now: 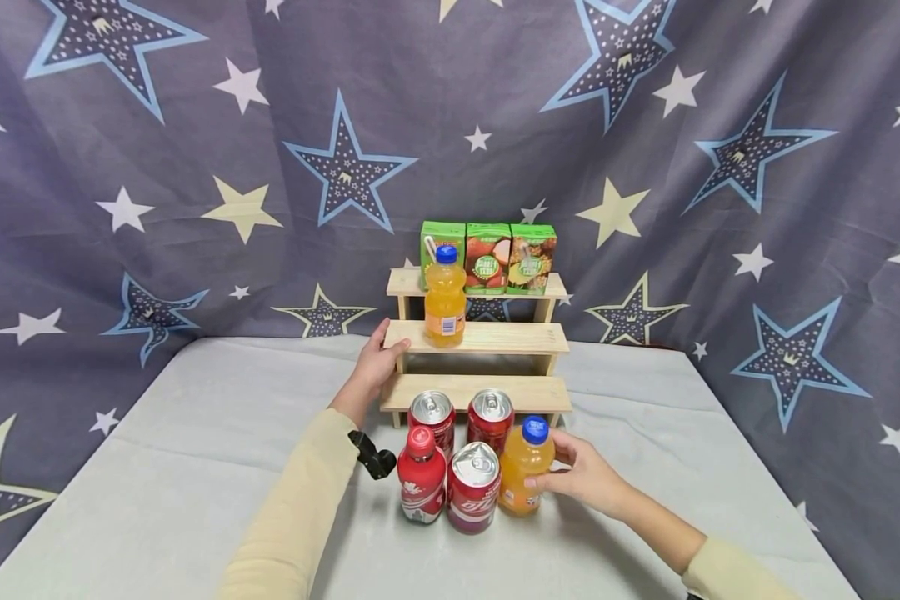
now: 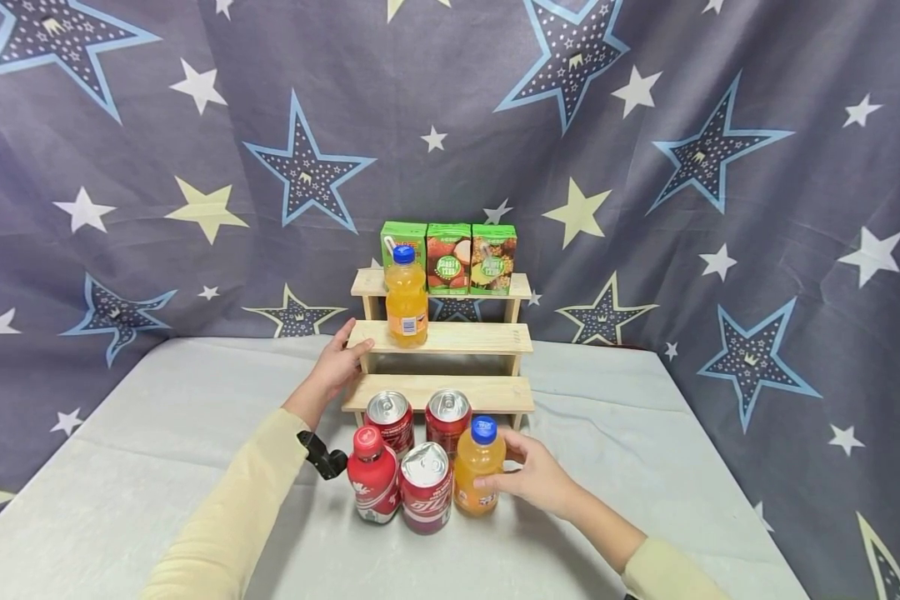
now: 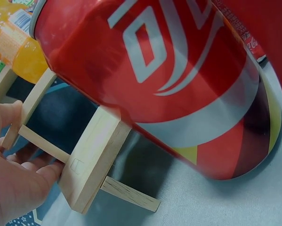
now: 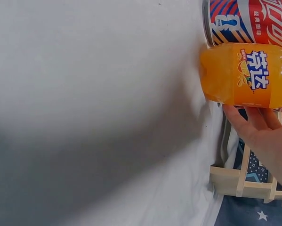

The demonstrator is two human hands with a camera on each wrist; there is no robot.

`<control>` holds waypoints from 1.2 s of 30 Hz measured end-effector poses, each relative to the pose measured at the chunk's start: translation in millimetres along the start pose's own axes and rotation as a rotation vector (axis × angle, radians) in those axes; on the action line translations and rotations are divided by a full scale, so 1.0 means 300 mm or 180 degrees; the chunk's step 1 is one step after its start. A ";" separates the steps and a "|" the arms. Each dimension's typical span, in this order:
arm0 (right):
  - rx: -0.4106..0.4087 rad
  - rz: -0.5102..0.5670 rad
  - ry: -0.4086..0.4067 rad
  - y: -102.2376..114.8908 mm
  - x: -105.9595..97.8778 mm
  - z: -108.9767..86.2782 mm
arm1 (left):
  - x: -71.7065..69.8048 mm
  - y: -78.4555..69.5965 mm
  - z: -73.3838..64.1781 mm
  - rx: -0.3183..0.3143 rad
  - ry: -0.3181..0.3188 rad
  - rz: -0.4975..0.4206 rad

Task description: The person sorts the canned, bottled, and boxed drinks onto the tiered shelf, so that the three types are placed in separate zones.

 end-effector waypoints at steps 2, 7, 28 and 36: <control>0.0046 -0.0005 -0.0051 0.001 -0.005 -0.006 | 0.000 -0.002 0.001 -0.0006 0.0001 -0.0005; 0.0083 -0.0181 -0.0205 0.005 -0.030 -0.016 | 0.000 0.009 0.010 0.0040 -0.0021 0.0000; 0.0021 -0.0409 -0.0925 0.102 -0.171 0.002 | 0.003 0.003 -0.001 0.0019 0.0011 -0.0095; 0.0175 -0.0376 -0.1082 0.120 -0.175 0.025 | 0.001 0.001 -0.002 0.0019 -0.0001 -0.0083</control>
Point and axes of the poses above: each hand's wrist, its own z-axis towards the middle knuckle, its own x-axis out of the palm, y = z × x, the point moved 2 cm from there along z, towards the middle knuckle, and after that the axes turned 4 degrees about -x, right-handed, at the moved point
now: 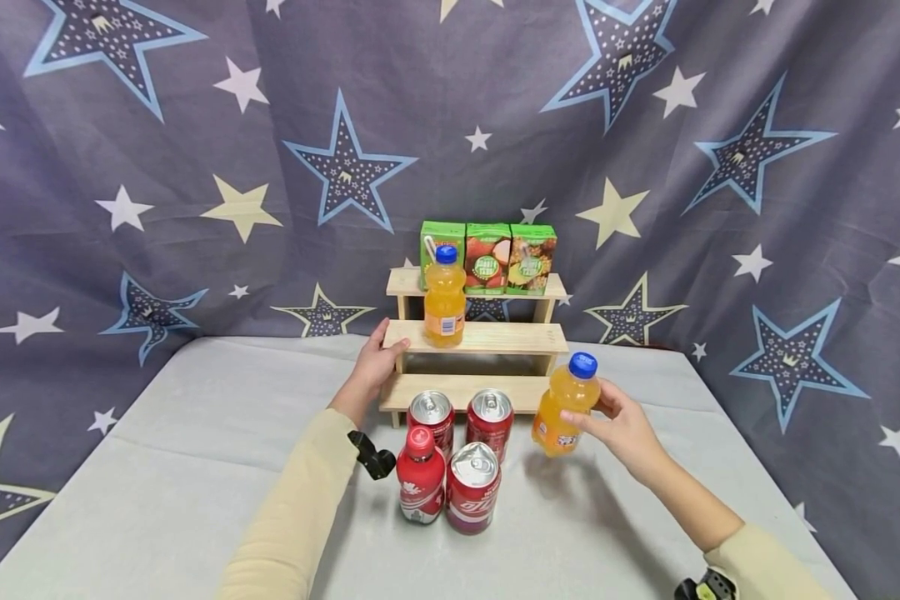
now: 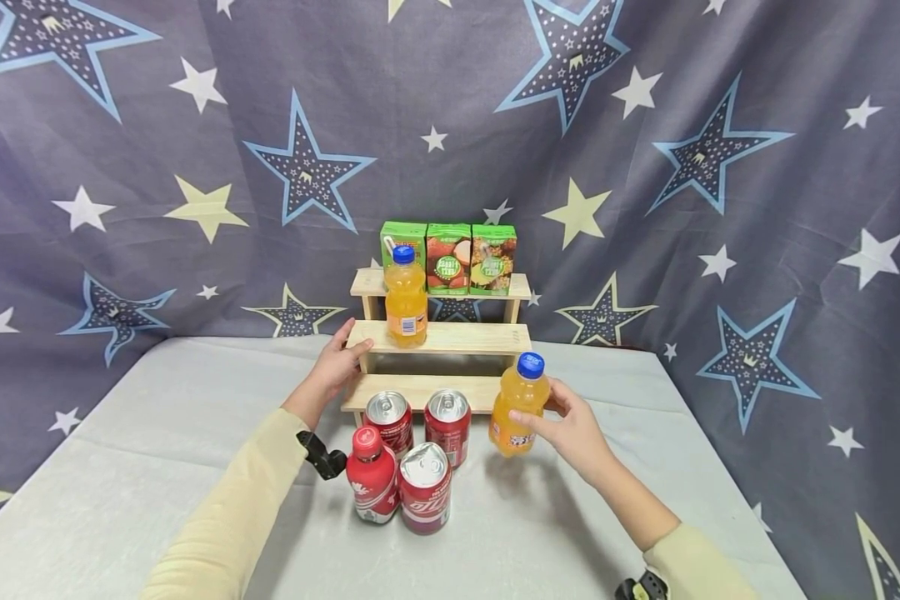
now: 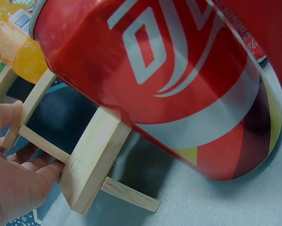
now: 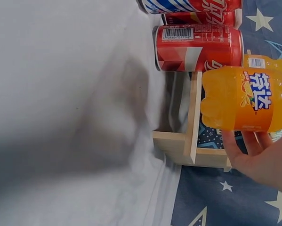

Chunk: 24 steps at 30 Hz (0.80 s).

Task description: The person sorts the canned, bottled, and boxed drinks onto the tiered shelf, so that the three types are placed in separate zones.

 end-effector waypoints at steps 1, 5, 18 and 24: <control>0.0009 0.0008 -0.0008 0.003 0.001 0.003 | 0.000 0.000 0.000 -0.0001 0.0005 0.0000; 0.0015 0.0036 -0.0045 0.015 0.004 0.023 | -0.001 -0.002 -0.003 -0.0006 0.0009 -0.0001; 0.0134 -0.0033 -0.0131 0.056 0.000 0.092 | -0.002 0.005 0.005 0.0124 0.0049 -0.0090; 0.0230 -0.0009 -0.0175 0.069 0.006 0.125 | -0.003 0.007 0.004 0.0128 0.0042 -0.0074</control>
Point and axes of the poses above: each hand's wrist, its own z-axis towards the middle knuckle, its own x-axis out of the palm, y = z × x, the point moved 2 cm from there along z, towards the middle knuckle, and after that the axes turned 4 degrees about -x, right-handed, at the moved point
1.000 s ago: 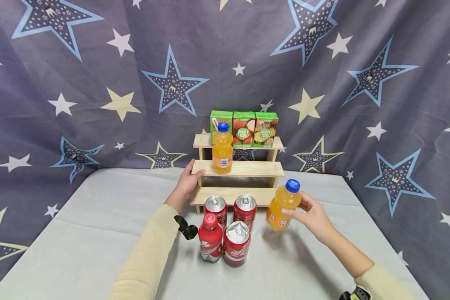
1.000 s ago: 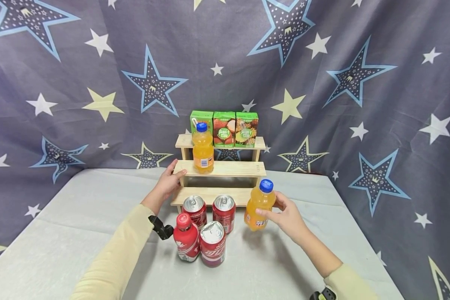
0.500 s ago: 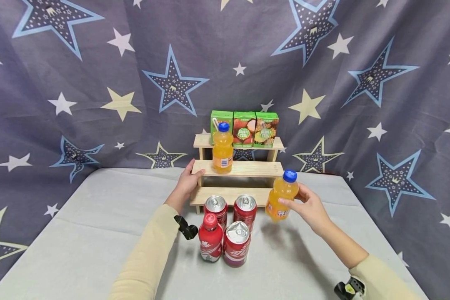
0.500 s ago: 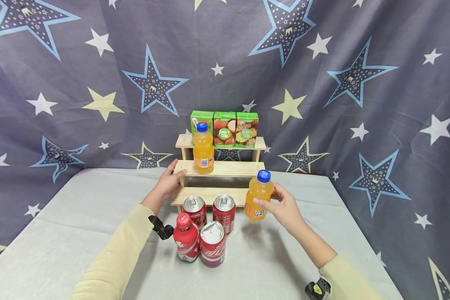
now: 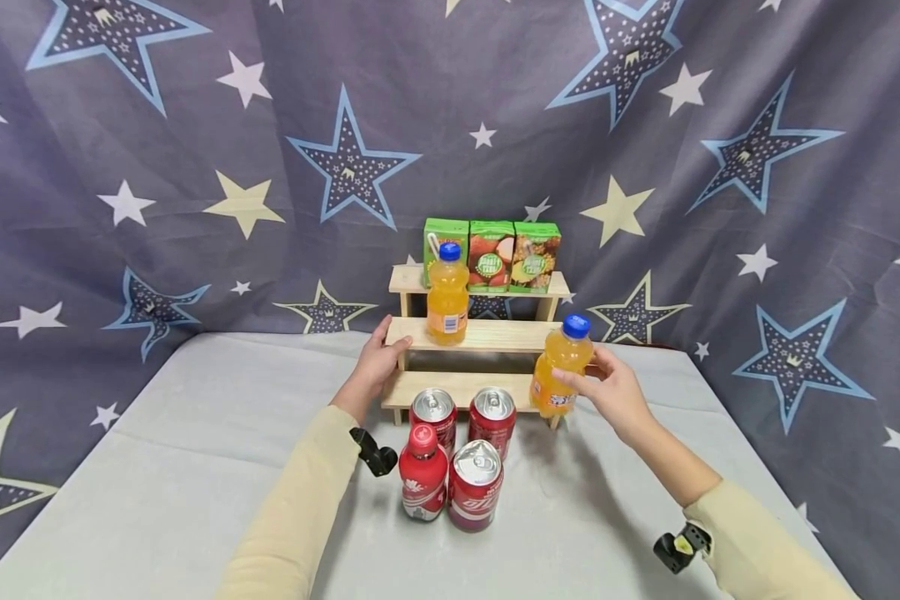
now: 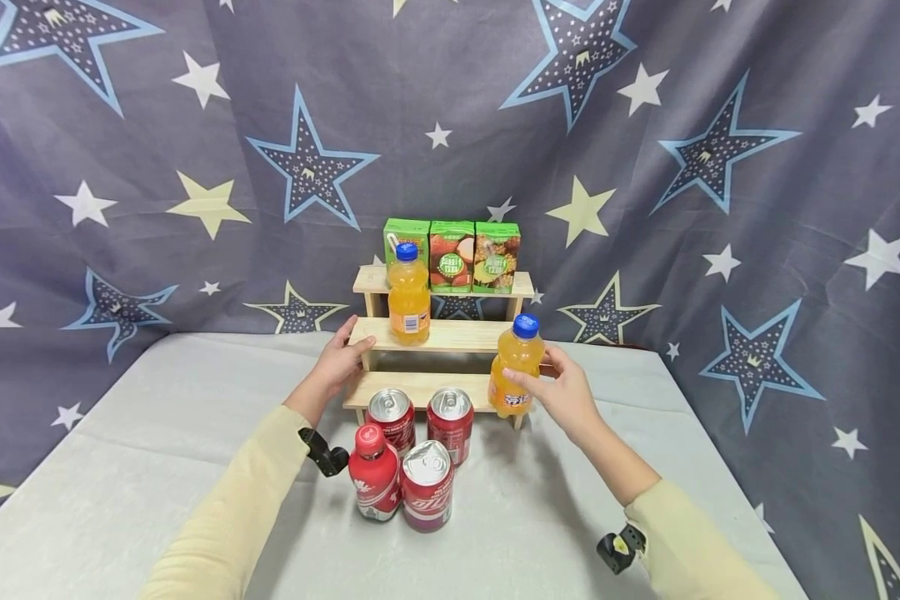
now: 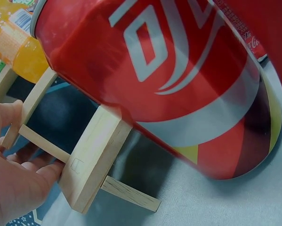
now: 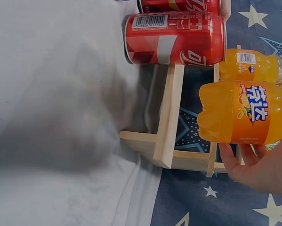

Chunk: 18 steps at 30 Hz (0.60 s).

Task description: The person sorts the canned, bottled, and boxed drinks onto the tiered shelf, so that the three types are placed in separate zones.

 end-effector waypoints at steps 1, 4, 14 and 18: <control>0.0000 0.0008 -0.0009 0.001 0.002 0.006 | 0.000 -0.001 0.000 0.0006 0.0002 0.0006; -0.0006 0.0040 -0.0044 0.003 0.008 0.024 | -0.001 -0.001 0.002 -0.0005 -0.0005 0.0011; 0.0009 0.0222 -0.0102 0.007 0.035 0.066 | 0.002 -0.006 -0.004 -0.0071 -0.0044 -0.0028; 0.0013 0.0214 -0.0081 0.009 0.042 0.078 | 0.004 -0.010 -0.006 -0.0080 -0.0068 -0.0079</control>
Point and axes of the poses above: each hand's wrist, its own z-axis towards the middle knuckle, its own x-axis out of the palm, y = z × x, the point moved 2 cm from there along z, towards the middle knuckle, and after that the axes turned 4 degrees about -x, right-handed, at the moved point
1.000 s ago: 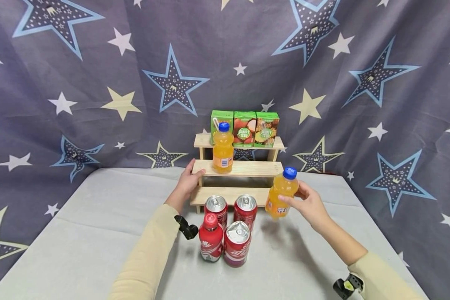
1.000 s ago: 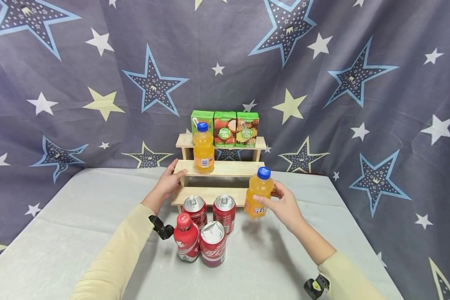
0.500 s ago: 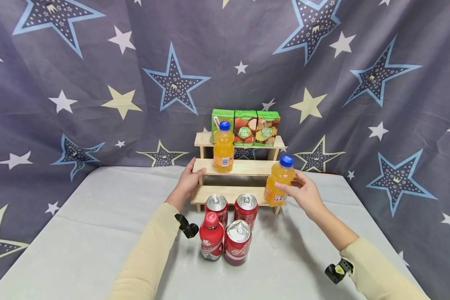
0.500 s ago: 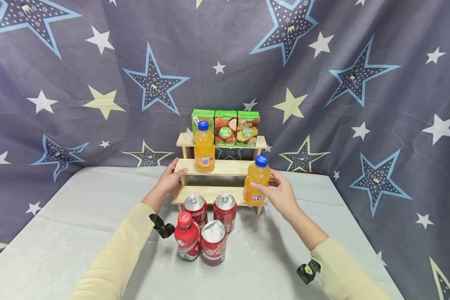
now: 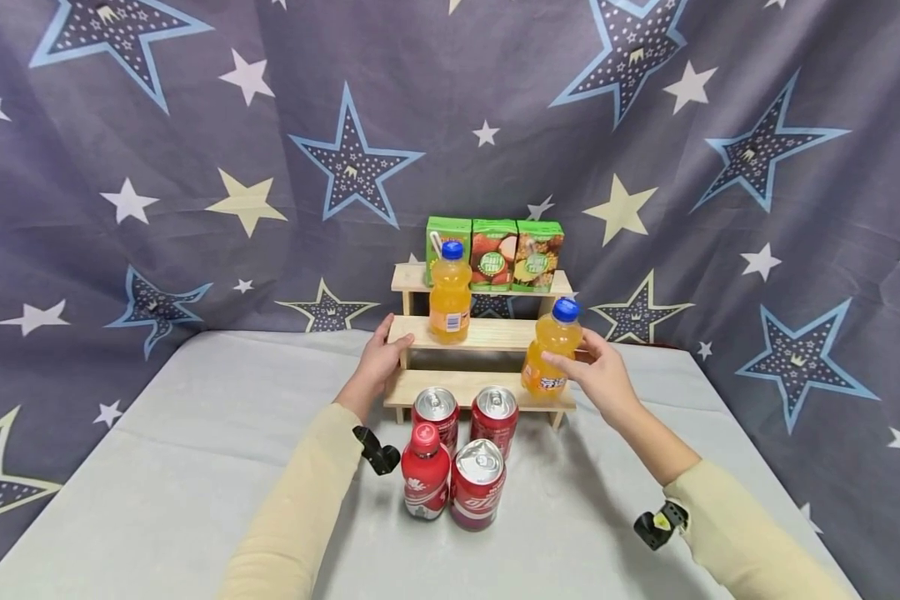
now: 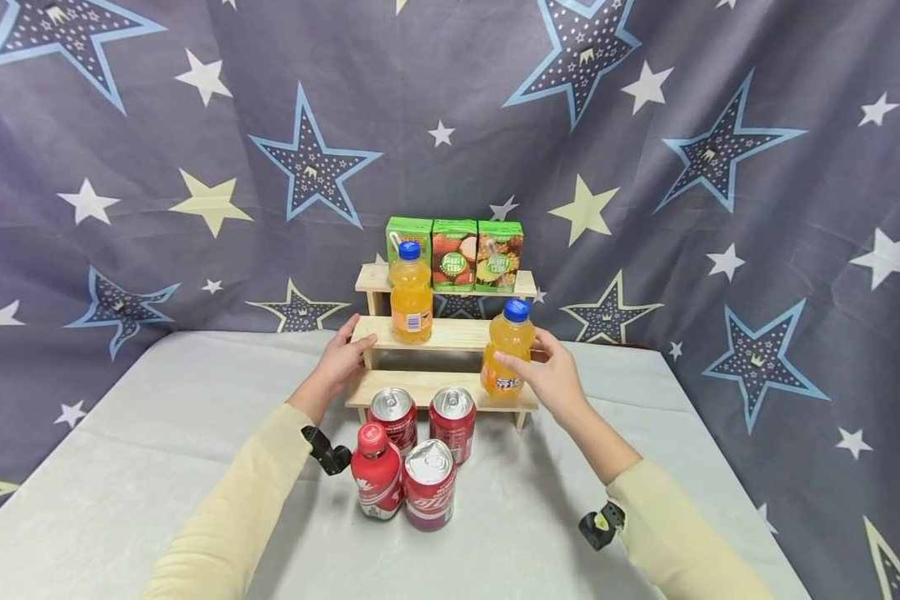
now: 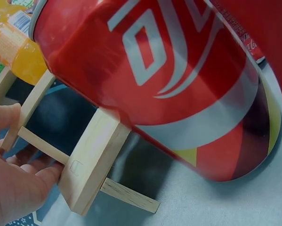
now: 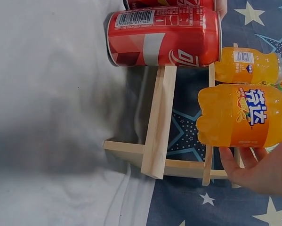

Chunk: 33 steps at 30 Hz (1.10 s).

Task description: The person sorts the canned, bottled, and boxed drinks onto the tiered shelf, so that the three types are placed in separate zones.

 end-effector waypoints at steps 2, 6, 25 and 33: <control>0.0007 0.0000 0.0015 0.002 0.002 0.007 | 0.001 -0.002 0.001 -0.0001 -0.0017 -0.0022; 0.0026 0.0026 0.0017 0.013 0.008 0.019 | 0.002 -0.001 0.003 -0.0003 -0.0006 -0.0040; 0.0008 0.0072 -0.0168 0.087 0.076 0.110 | -0.004 0.012 0.001 -0.0029 0.0051 0.0068; 0.0095 0.0175 -0.0205 0.093 0.103 0.145 | -0.004 0.012 -0.001 -0.0018 0.0024 0.0216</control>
Point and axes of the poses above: each hand's wrist, its own z-axis towards the middle knuckle, its own x-axis out of the palm, y = z × x, the point moved 2 cm from there along z, towards the middle knuckle, and after that the axes turned 4 degrees about -x, right-handed, at the moved point
